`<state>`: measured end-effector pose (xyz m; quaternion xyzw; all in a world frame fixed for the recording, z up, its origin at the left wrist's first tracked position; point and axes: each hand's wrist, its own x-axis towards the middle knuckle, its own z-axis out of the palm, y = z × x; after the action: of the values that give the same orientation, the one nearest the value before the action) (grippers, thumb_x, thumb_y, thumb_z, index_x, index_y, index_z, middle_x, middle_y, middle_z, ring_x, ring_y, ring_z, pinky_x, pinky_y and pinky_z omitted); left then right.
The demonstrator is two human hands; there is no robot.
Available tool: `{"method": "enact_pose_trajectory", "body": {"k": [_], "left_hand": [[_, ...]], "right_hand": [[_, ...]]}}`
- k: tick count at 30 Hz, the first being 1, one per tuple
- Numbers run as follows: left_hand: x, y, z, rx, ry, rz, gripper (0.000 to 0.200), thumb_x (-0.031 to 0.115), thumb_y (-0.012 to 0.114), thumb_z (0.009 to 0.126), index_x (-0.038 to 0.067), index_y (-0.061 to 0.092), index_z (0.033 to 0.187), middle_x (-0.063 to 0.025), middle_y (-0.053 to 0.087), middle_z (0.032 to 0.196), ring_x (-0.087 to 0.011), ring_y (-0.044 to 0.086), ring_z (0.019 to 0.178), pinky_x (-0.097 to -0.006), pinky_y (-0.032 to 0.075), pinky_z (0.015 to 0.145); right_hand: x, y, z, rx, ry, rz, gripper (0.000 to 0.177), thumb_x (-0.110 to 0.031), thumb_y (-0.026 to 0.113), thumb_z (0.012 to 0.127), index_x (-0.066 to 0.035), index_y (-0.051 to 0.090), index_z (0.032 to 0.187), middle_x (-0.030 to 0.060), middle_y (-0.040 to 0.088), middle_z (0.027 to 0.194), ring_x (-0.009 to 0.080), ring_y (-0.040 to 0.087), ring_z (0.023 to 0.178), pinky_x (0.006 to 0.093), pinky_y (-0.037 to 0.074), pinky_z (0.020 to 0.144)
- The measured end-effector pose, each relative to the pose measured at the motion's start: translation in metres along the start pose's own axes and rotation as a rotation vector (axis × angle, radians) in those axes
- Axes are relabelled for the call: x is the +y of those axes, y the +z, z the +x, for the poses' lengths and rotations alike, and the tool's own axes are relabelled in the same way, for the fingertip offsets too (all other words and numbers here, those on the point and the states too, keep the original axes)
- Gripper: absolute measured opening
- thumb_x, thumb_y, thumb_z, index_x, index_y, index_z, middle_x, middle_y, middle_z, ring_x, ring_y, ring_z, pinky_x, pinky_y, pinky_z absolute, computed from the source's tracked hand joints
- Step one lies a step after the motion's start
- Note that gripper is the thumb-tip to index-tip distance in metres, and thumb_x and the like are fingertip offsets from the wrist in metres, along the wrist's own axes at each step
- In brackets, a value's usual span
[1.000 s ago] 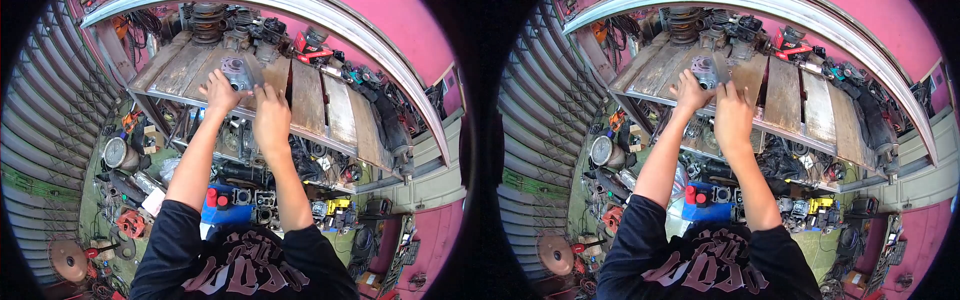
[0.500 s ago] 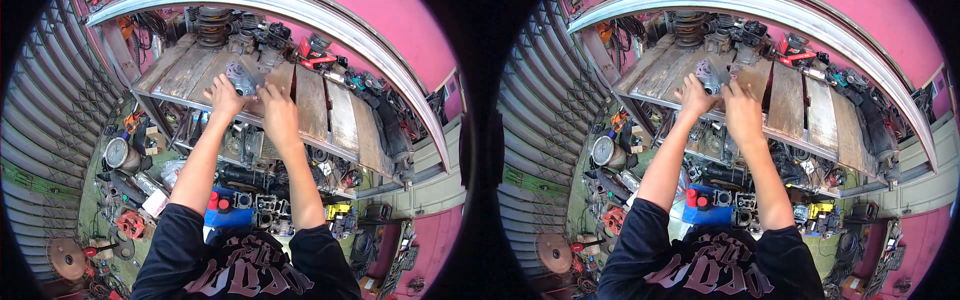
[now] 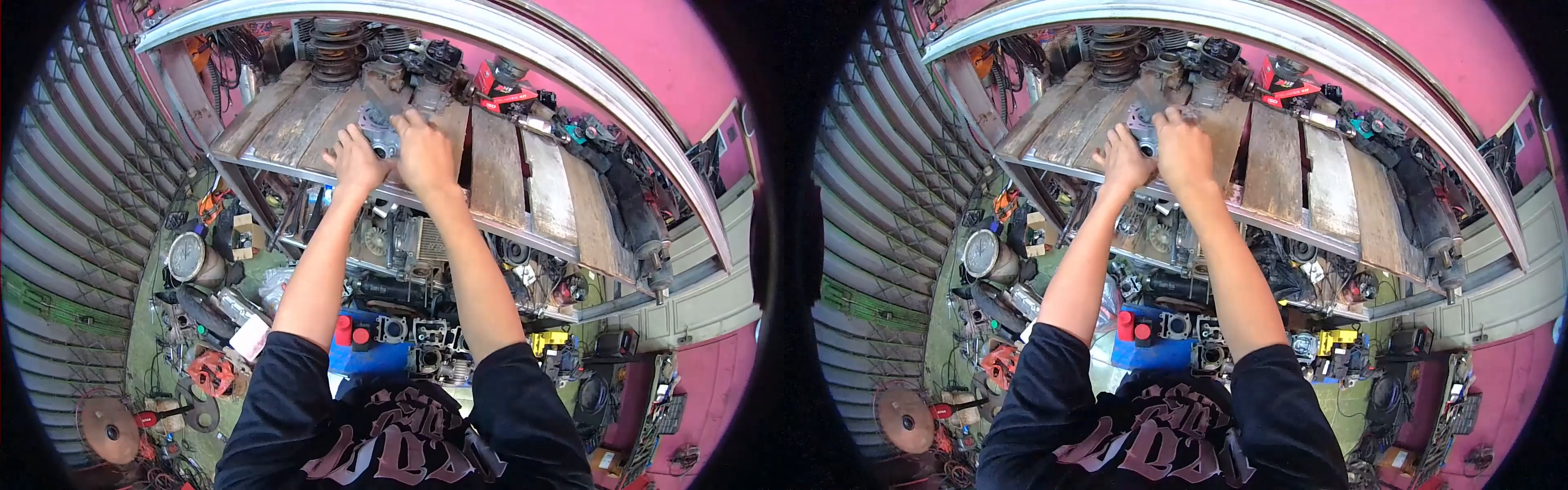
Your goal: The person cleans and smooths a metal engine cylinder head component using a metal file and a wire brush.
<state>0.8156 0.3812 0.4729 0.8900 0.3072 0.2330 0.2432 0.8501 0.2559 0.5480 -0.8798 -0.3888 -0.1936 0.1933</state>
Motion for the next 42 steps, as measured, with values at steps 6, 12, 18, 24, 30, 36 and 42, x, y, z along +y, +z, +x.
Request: {"method": "enact_pose_trajectory", "body": {"k": [6, 12, 18, 24, 30, 36, 42], "left_hand": [[-0.005, 0.01, 0.002, 0.033, -0.003, -0.037, 0.105, 0.05, 0.095, 0.066, -0.001, 0.038, 0.138, -0.0246, 0.051, 0.136, -0.0456, 0.052, 0.134, -0.0736, 0.024, 0.113], [-0.007, 0.012, 0.006, 0.052, 0.002, -0.018, 0.092, 0.042, 0.089, 0.073, -0.002, 0.04, 0.137, -0.0258, 0.052, 0.135, -0.0471, 0.053, 0.132, -0.0734, 0.024, 0.113], [-0.01, 0.014, 0.006, 0.065, 0.038, -0.001, 0.076, 0.032, 0.08, 0.08, -0.003, 0.041, 0.136, -0.0273, 0.053, 0.133, -0.0479, 0.053, 0.131, -0.0745, 0.023, 0.112], [-0.008, 0.009, 0.003, 0.035, 0.006, -0.04, 0.1, 0.051, 0.09, 0.072, -0.003, 0.038, 0.138, -0.0274, 0.051, 0.138, -0.0478, 0.05, 0.136, -0.075, 0.022, 0.113], [-0.001, 0.002, -0.003, 0.02, 0.022, 0.011, 0.118, 0.062, 0.095, 0.062, -0.002, 0.035, 0.142, -0.0251, 0.05, 0.14, -0.0445, 0.047, 0.139, -0.0709, 0.024, 0.115], [-0.003, 0.003, -0.001, 0.004, 0.008, 0.026, 0.12, 0.064, 0.094, 0.061, -0.001, 0.035, 0.142, -0.0245, 0.05, 0.14, -0.0444, 0.049, 0.137, -0.0684, 0.026, 0.115], [-0.006, 0.007, -0.001, 0.033, 0.018, 0.036, 0.12, 0.066, 0.094, 0.061, -0.001, 0.035, 0.143, -0.0255, 0.051, 0.141, -0.0466, 0.053, 0.134, -0.0678, 0.028, 0.113]], "right_hand": [[-0.003, -0.012, -0.067, 0.123, -0.126, -0.028, 0.047, 0.004, 0.066, 0.082, -0.007, 0.07, 0.128, 0.0156, 0.068, 0.127, 0.0405, 0.071, 0.11, 0.0487, 0.054, 0.108], [-0.016, -0.001, -0.032, 0.13, -0.081, -0.08, 0.031, -0.006, 0.06, 0.09, -0.006, 0.071, 0.119, 0.015, 0.069, 0.119, 0.0364, 0.074, 0.105, 0.0483, 0.057, 0.1], [-0.015, 0.02, 0.013, 0.047, 0.046, -0.077, 0.021, -0.01, 0.06, 0.09, -0.007, 0.07, 0.108, 0.0145, 0.069, 0.112, 0.0359, 0.075, 0.098, 0.0469, 0.061, 0.088], [-0.015, -0.008, -0.053, 0.153, -0.085, -0.048, 0.035, -0.001, 0.062, 0.084, -0.006, 0.07, 0.118, 0.0159, 0.07, 0.119, 0.0372, 0.073, 0.105, 0.0476, 0.06, 0.089], [0.028, -0.033, -0.094, 0.207, 0.139, 0.269, 0.058, 0.012, 0.061, 0.075, -0.007, 0.068, 0.129, 0.0189, 0.069, 0.127, 0.0419, 0.068, 0.116, 0.0474, 0.056, 0.097], [0.094, -0.009, -0.112, 0.229, 0.466, 0.145, 0.059, 0.008, 0.065, 0.077, -0.006, 0.066, 0.135, 0.0236, 0.068, 0.127, 0.0446, 0.068, 0.113, 0.0519, 0.056, 0.097], [0.143, 0.016, -0.135, 0.176, 0.561, 0.006, 0.054, 0.001, 0.069, 0.078, -0.008, 0.068, 0.131, 0.0209, 0.07, 0.124, 0.043, 0.067, 0.114, 0.0506, 0.054, 0.1]]}}
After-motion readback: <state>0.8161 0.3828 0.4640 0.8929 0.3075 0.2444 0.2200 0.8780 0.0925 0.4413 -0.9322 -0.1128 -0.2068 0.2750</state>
